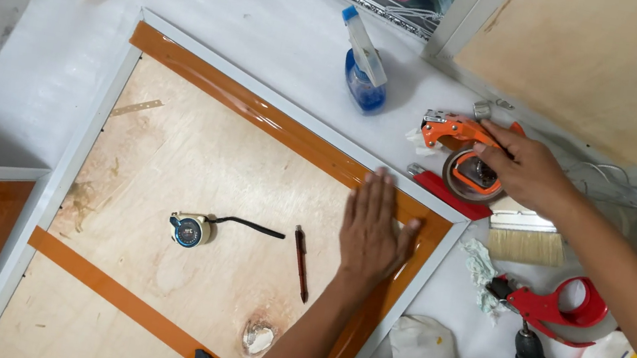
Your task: Applying adhesive tape to a wooden board and smoothing it with a cloth.
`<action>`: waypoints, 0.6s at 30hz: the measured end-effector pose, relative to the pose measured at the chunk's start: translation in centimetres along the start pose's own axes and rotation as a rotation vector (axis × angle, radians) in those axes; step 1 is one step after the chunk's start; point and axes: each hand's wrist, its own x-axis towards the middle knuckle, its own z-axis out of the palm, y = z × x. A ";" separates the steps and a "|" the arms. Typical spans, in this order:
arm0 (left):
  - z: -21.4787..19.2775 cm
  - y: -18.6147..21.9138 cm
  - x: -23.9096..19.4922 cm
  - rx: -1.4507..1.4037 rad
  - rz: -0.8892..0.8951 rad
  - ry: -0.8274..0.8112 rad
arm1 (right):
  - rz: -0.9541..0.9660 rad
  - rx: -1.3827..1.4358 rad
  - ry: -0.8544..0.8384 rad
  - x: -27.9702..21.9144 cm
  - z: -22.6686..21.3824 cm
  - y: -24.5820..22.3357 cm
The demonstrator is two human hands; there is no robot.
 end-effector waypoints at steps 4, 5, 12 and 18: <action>-0.4 -4.6 3.0 0.154 -0.178 0.009 | -0.136 -0.061 0.095 0.5 1.3 2.2; -0.9 -5.9 3.8 0.144 -0.218 0.059 | -0.355 -0.321 0.269 -0.2 1.7 1.4; -5.1 -14.0 10.5 0.176 -0.343 0.294 | -0.895 -0.418 0.164 -5.8 9.4 -0.4; -7.8 -22.4 16.5 0.244 -0.568 0.271 | -0.651 -0.478 -0.054 -5.4 12.2 3.4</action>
